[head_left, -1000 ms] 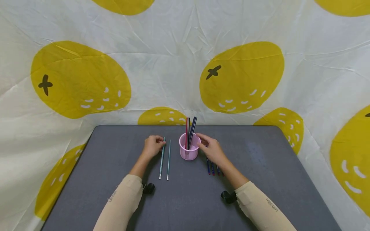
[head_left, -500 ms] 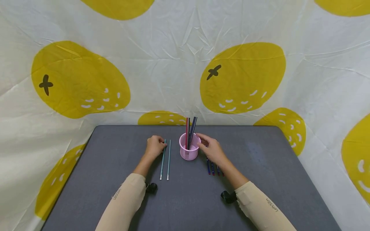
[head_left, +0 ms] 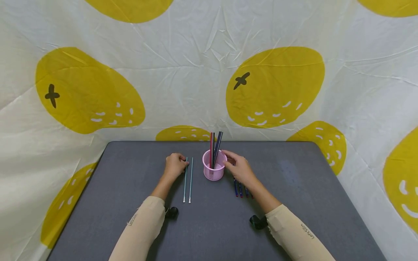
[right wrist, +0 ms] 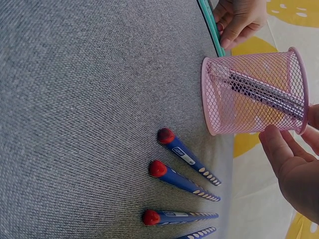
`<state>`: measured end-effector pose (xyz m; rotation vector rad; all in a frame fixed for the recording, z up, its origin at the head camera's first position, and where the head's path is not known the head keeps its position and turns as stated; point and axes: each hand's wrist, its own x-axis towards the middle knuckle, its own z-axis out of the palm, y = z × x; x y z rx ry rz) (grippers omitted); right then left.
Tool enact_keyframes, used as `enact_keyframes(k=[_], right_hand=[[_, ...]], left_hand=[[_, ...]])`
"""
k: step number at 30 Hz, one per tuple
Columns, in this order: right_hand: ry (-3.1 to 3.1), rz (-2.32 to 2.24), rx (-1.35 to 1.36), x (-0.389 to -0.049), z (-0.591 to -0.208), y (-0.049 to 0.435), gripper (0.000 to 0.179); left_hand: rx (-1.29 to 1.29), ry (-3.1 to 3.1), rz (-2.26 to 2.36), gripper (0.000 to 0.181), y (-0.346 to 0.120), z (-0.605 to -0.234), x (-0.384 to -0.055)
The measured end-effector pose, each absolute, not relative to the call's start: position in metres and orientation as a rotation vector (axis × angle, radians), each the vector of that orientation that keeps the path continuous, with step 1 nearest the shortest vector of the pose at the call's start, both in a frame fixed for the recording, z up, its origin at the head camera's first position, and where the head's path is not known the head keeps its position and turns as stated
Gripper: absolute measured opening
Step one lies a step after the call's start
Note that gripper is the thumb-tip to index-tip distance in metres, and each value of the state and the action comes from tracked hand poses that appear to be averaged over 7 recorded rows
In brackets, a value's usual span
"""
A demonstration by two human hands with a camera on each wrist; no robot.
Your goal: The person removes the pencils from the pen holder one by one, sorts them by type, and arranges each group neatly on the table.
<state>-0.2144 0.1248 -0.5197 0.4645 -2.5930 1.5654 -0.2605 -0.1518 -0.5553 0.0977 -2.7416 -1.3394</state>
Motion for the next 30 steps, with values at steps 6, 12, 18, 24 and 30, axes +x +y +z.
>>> enact_keyframes(k=[6, 12, 18, 24, 30], right_hand=[[-2.588, 1.575, 0.467, -0.214, -0.5193, 0.1249, 0.043], [-2.606, 1.593, 0.437, -0.2142, -0.5185, 0.1246, 0.043], [-2.613, 1.584, 0.435, -0.214, -0.5172, 0.1244, 0.043], [-2.622, 1.582, 0.427, -0.2137, -0.517, 0.1244, 0.043], [-2.61, 1.579, 0.446, -0.2141, -0.5168, 0.125, 0.044]], left_hand=[[0.081, -2.755, -1.322, 0.014, -0.1524, -0.5551, -0.2601], [0.056, -2.75, -1.298, 0.013, -0.1531, -0.5545, -0.26], [0.058, -2.752, -1.287, 0.014, -0.1529, -0.5547, -0.2604], [0.066, -2.765, -1.286, 0.016, -0.153, -0.5545, -0.26], [0.035, -2.737, -1.236, 0.017, -0.1538, -0.5471, -0.2608]])
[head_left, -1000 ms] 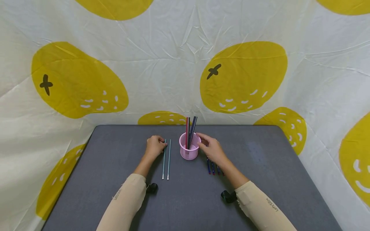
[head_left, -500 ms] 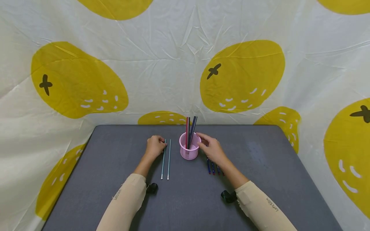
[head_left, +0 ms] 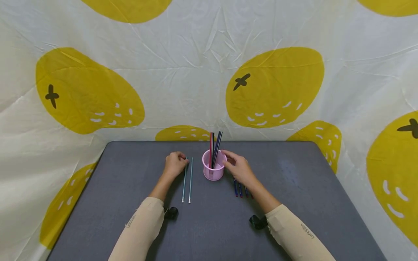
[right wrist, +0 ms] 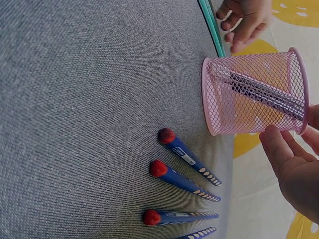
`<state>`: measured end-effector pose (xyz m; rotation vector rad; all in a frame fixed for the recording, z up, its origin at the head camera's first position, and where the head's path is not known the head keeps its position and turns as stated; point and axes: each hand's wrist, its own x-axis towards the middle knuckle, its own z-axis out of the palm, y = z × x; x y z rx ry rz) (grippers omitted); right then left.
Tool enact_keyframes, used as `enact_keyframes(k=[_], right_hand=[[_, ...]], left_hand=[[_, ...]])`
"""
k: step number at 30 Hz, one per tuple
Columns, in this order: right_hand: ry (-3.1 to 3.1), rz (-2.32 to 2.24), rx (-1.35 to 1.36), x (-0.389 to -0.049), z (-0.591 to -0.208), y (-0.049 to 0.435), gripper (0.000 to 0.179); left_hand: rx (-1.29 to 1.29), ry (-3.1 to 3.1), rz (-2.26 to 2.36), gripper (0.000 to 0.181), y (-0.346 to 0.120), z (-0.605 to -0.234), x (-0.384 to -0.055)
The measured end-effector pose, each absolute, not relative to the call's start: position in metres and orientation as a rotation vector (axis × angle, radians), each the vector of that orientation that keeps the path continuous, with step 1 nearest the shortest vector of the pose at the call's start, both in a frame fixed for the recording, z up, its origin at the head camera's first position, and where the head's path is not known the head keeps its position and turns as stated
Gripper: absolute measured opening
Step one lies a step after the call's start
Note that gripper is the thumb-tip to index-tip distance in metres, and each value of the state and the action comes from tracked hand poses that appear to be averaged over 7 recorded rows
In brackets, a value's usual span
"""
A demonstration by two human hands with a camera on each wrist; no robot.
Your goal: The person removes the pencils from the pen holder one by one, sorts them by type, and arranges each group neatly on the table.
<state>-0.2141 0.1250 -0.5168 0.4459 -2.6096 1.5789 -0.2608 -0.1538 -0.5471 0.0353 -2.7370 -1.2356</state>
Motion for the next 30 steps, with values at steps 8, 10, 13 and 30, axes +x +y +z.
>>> enact_keyframes(k=[8, 10, 13, 30], right_hand=[[-2.61, 1.587, 0.44, -0.213, -0.518, 0.125, 0.043], [-2.615, 1.59, 0.432, -0.213, -0.517, 0.124, 0.043], [-2.614, 1.583, 0.433, -0.213, -0.518, 0.124, 0.042], [-2.578, 1.579, 0.47, -0.214, -0.52, 0.125, 0.042]], left_hand=[[-0.141, -2.595, -1.284, 0.022, -0.145, -0.517, -0.265], [-0.188, -2.561, -1.324, 0.024, -0.14, -0.507, -0.266], [-0.234, -2.506, -1.371, 0.023, -0.13, -0.492, -0.266], [-0.396, -2.428, -1.553, 0.028, -0.079, -0.471, -0.278]])
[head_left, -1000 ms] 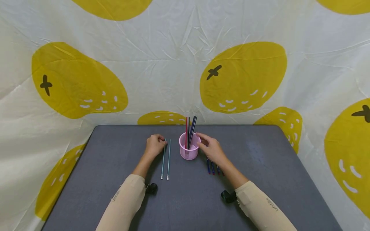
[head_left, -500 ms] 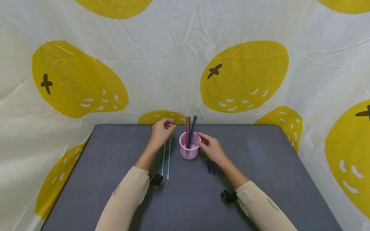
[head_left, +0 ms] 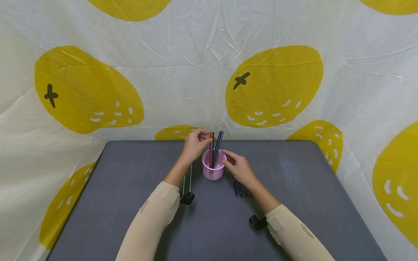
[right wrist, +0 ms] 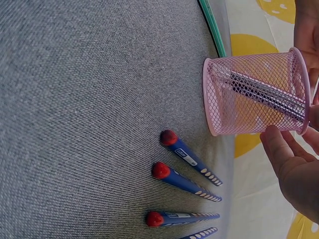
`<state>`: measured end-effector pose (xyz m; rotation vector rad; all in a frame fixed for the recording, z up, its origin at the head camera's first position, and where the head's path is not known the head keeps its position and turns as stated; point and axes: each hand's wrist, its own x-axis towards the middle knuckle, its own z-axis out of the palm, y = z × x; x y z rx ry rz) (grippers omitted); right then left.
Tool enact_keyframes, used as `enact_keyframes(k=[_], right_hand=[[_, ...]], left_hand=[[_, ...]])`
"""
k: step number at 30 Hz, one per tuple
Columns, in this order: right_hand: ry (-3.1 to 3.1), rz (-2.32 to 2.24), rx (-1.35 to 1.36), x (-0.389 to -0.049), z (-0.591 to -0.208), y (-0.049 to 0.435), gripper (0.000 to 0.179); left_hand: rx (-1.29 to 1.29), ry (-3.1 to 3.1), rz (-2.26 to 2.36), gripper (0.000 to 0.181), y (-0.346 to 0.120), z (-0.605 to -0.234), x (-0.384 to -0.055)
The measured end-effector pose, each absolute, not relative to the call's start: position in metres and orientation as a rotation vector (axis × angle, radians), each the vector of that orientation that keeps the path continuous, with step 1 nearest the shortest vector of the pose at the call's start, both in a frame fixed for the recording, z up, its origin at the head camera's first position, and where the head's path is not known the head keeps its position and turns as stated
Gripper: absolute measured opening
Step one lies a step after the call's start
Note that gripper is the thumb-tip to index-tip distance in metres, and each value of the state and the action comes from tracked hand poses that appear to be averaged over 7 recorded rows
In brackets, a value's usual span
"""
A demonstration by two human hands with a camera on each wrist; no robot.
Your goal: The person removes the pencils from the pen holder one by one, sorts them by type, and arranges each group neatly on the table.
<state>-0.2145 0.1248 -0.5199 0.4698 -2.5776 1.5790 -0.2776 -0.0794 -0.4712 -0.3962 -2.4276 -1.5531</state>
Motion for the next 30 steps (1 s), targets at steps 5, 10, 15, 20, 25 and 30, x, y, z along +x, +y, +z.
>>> enact_keyframes(k=[5, 10, 15, 20, 25, 30], right_hand=[[-2.577, 1.572, 0.466, -0.213, -0.519, 0.124, 0.043], [-2.584, 1.552, 0.455, -0.214, -0.52, 0.125, 0.042], [-2.592, 1.558, 0.45, -0.214, -0.521, 0.125, 0.042], [-2.589, 1.567, 0.461, -0.213, -0.521, 0.125, 0.042], [-2.592, 1.563, 0.458, -0.213, -0.52, 0.124, 0.042], [-2.596, 1.55, 0.461, -0.214, -0.519, 0.124, 0.042]], left_hand=[[-0.384, -2.45, -1.565, 0.026, -0.075, -0.477, -0.28], [-0.371, -2.459, -1.547, 0.021, -0.073, -0.478, -0.28], [-0.372, -2.455, -1.529, 0.015, -0.072, -0.479, -0.279], [-0.382, -2.439, -1.524, 0.015, -0.073, -0.478, -0.277], [-0.389, -2.418, -1.528, 0.014, -0.074, -0.47, -0.277], [-0.393, -2.335, -1.663, 0.015, -0.079, -0.455, -0.274]])
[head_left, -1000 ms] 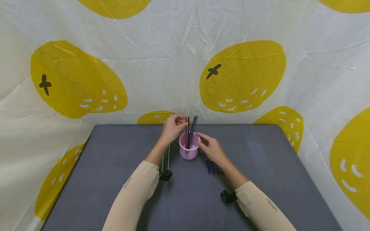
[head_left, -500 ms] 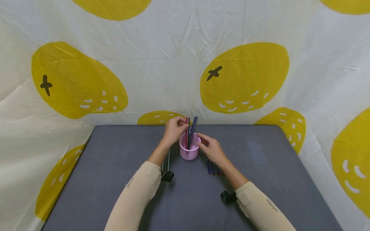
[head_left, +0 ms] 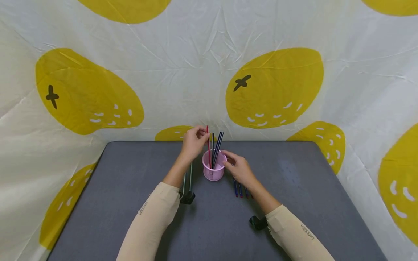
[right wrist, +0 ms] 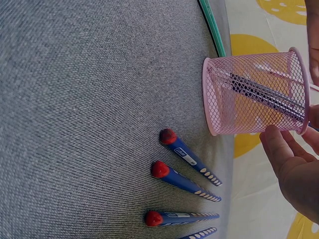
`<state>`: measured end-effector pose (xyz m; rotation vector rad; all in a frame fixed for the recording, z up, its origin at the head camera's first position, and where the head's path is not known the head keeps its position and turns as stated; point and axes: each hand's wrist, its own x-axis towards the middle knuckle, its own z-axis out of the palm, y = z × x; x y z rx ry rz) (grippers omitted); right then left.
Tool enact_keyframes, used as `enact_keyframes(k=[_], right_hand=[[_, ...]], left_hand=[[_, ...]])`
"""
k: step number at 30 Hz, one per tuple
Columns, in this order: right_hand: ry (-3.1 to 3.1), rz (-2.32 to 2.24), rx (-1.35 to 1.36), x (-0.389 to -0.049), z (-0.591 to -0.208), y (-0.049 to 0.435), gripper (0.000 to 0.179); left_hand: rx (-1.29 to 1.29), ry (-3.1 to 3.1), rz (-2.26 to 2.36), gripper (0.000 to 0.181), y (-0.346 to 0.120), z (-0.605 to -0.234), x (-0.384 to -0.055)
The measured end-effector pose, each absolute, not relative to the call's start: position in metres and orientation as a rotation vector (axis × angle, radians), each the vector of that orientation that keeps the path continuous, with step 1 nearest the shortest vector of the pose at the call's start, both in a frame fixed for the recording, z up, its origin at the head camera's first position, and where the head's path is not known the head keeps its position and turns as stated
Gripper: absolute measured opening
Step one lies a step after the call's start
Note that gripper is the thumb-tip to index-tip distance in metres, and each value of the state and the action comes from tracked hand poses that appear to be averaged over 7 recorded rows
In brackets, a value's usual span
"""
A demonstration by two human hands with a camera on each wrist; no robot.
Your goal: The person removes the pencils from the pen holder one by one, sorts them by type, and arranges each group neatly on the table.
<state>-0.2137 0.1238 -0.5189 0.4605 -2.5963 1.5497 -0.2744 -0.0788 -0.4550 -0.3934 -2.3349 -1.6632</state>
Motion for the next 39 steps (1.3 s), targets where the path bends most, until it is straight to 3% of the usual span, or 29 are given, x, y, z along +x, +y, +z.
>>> enact_keyframes(k=[18, 39], right_hand=[[-2.591, 1.544, 0.456, -0.214, -0.521, 0.126, 0.043], [-2.583, 1.55, 0.46, -0.215, -0.523, 0.126, 0.041]], left_hand=[[-0.43, -2.036, -1.824, 0.023, -0.122, -0.42, -0.267], [-0.146, -2.498, -1.45, 0.019, -0.187, -0.506, -0.262]])
